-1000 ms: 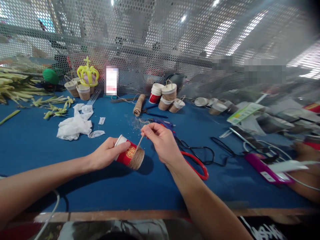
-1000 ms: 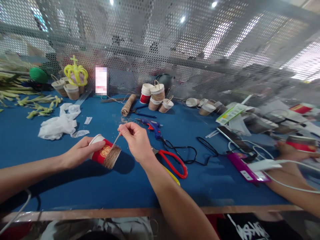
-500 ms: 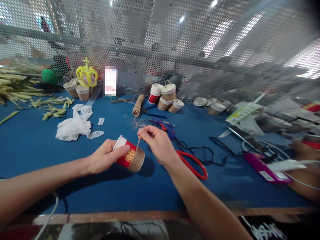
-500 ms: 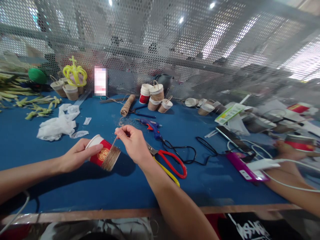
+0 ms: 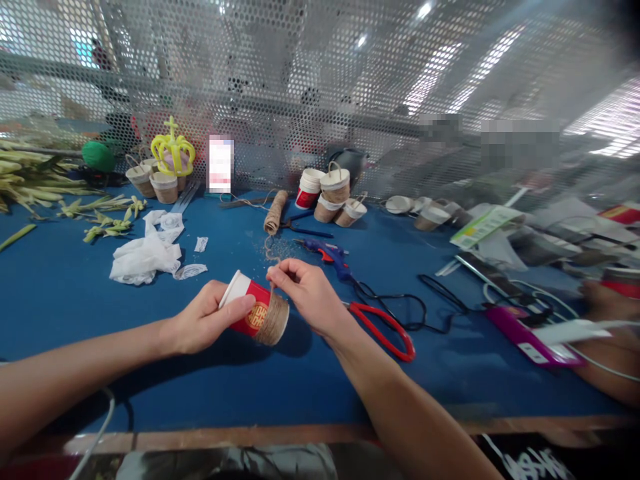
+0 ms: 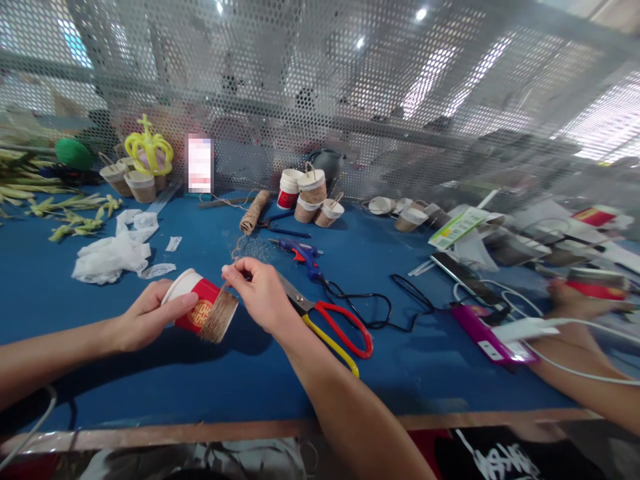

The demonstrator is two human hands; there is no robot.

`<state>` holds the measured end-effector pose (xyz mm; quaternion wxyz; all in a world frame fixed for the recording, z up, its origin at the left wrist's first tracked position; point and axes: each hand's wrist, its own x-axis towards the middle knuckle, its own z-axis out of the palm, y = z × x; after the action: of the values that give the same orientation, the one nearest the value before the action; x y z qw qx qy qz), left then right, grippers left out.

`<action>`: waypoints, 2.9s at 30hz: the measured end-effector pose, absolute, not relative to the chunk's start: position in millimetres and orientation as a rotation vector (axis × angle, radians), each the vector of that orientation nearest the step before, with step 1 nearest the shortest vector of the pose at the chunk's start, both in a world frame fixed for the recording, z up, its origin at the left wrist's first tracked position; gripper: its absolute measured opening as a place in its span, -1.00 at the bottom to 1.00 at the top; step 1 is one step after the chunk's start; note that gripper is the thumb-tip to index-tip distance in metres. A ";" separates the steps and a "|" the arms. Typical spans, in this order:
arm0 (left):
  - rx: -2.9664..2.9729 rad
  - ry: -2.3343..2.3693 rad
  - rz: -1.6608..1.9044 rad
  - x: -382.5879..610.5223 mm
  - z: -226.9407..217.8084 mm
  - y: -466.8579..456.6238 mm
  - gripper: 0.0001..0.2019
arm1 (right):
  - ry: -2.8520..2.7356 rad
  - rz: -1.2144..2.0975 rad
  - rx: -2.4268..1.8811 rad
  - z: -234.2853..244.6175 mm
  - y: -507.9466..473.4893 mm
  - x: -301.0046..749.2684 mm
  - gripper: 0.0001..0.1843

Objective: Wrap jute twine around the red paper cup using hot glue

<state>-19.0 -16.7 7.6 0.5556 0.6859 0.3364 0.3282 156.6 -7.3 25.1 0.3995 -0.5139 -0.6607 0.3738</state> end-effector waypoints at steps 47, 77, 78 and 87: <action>0.516 0.791 0.861 -2.0 4.4 24.4 -0.76 | -1.821 0.462 -1.281 0.5 -7.0 145.8 -0.76; 0.803 0.734 0.958 -1.7 -4.1 15.1 -0.75 | -1.836 0.420 -1.401 3.7 -8.9 144.5 -0.87; 0.804 0.734 0.960 -1.4 -4.0 14.9 -0.76 | -1.836 0.415 -1.410 3.6 -8.8 144.7 -0.88; 0.795 0.758 0.991 -1.1 -6.1 14.2 -0.79 | -1.851 0.429 -1.424 3.9 -8.3 145.4 -0.91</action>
<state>-1.1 14.2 -6.1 0.7385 0.3624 0.3456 0.4515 145.4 -8.3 3.9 0.3745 -0.5560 -0.7229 0.1676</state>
